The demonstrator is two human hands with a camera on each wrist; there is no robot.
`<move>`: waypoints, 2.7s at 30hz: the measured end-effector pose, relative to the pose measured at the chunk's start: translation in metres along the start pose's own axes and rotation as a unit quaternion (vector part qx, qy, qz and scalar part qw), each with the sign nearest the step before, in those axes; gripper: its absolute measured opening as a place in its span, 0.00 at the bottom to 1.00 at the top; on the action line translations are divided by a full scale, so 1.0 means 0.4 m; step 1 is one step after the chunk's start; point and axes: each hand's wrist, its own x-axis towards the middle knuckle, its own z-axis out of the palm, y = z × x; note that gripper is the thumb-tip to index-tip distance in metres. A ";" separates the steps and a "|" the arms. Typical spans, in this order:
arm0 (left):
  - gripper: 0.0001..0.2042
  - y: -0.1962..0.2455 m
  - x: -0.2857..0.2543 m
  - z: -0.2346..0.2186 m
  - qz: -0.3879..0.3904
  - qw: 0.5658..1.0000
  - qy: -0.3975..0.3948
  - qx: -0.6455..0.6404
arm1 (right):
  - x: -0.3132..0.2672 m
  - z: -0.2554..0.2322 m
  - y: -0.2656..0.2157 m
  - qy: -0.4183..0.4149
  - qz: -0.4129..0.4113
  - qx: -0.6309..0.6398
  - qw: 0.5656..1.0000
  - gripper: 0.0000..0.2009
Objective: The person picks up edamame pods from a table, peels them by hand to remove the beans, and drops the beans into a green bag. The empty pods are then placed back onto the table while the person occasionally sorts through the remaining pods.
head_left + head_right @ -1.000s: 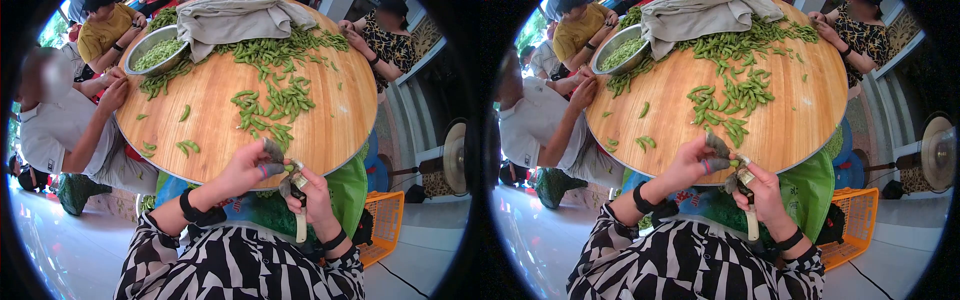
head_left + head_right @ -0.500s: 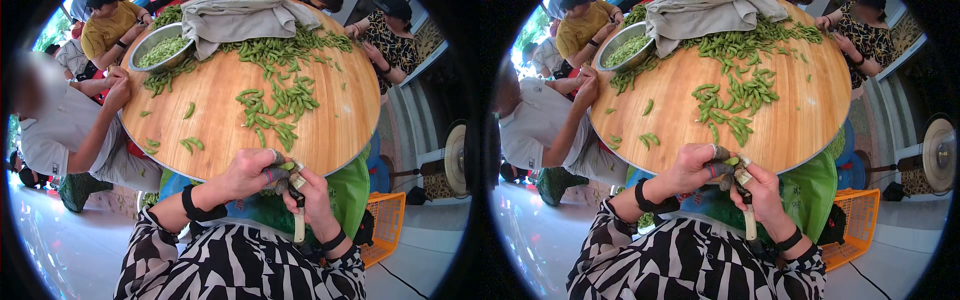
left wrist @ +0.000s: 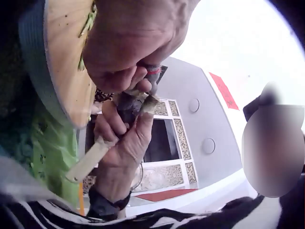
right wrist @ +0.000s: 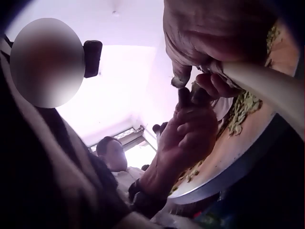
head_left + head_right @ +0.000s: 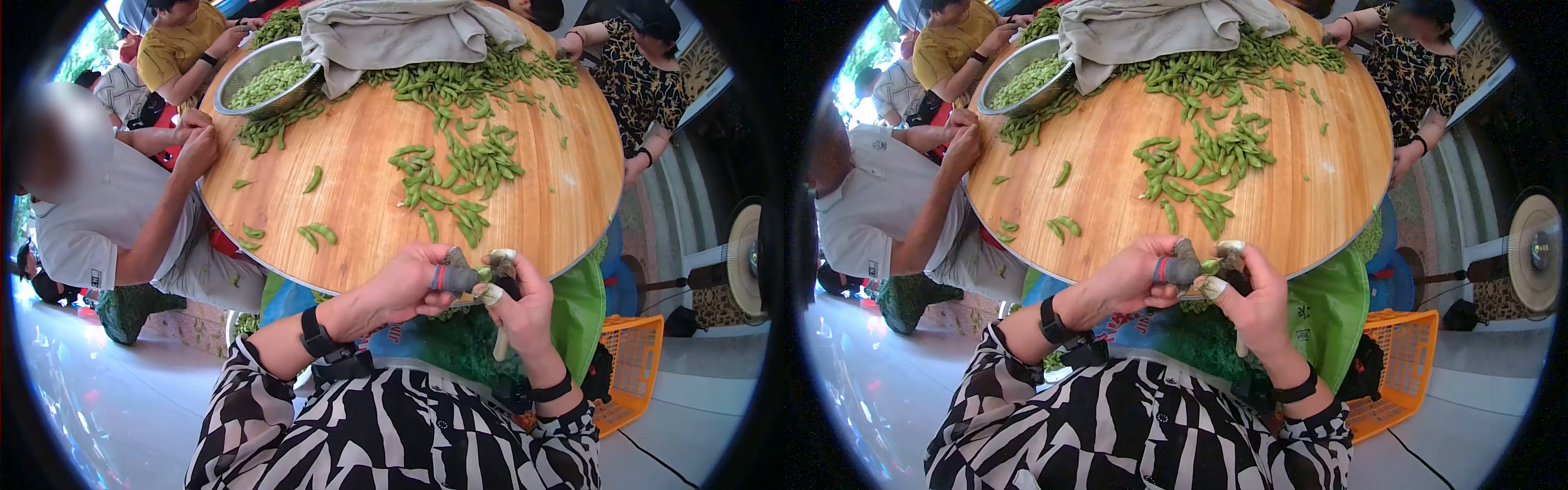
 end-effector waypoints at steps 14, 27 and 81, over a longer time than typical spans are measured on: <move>0.05 -0.017 0.012 0.033 0.024 0.999 0.042 0.002 | -0.005 0.005 -0.008 -0.049 0.025 -0.019 0.998 0.09; 0.05 0.024 -0.088 -0.006 0.292 0.687 0.141 0.650 | -0.019 -0.049 0.049 -0.046 -0.051 -0.262 0.963 0.10; 0.08 0.032 -0.013 0.028 0.248 0.891 0.086 0.370 | -0.031 0.007 0.007 -0.124 0.061 0.117 0.984 0.22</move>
